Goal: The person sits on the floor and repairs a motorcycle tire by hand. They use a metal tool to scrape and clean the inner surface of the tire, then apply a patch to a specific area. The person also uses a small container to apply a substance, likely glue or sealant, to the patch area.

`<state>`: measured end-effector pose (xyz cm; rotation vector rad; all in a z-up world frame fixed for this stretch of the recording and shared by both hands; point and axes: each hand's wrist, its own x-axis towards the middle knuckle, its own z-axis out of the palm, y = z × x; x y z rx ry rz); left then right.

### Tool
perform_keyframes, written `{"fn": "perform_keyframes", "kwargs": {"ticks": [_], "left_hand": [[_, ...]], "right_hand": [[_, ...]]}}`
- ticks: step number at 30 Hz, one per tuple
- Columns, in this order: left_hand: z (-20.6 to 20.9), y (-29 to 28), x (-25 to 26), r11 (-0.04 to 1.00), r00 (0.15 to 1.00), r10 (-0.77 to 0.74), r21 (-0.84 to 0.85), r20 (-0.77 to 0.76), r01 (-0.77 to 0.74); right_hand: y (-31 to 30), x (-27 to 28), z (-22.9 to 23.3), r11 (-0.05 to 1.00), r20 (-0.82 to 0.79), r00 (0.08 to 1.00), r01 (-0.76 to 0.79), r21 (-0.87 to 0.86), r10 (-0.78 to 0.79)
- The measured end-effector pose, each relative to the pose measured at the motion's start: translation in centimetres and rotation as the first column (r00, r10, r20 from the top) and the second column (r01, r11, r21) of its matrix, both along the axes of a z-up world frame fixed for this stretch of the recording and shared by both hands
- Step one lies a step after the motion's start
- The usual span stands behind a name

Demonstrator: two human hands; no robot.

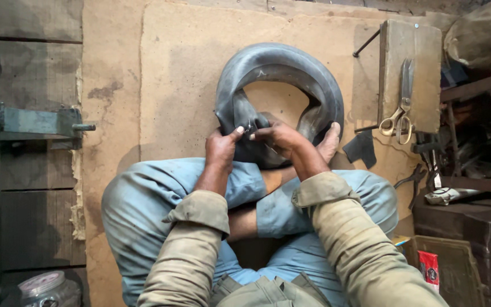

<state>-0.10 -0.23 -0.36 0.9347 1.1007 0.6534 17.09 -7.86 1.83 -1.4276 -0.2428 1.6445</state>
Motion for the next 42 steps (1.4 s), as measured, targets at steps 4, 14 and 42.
{"fn": "perform_keyframes", "kwargs": {"ticks": [4,14,42], "left_hand": [[-0.7,0.6,0.0,0.978,0.998,-0.018,-0.208,0.059,0.030],[-3.3,2.6,1.5,0.909,0.996,-0.064,-0.417,-0.070,0.029],[-2.5,-0.1,3.9,0.836,0.789,0.395,-0.540,0.470,-0.097]], "right_hand": [[-0.5,-0.8,-0.5,0.994,0.315,0.945,0.057,0.090,-0.083],[-2.2,0.9,-1.7,0.981,0.626,0.775,0.041,-0.188,0.087],[-4.2,1.0,-4.8,0.948,0.305,0.946,0.196,-0.252,-0.115]]}}
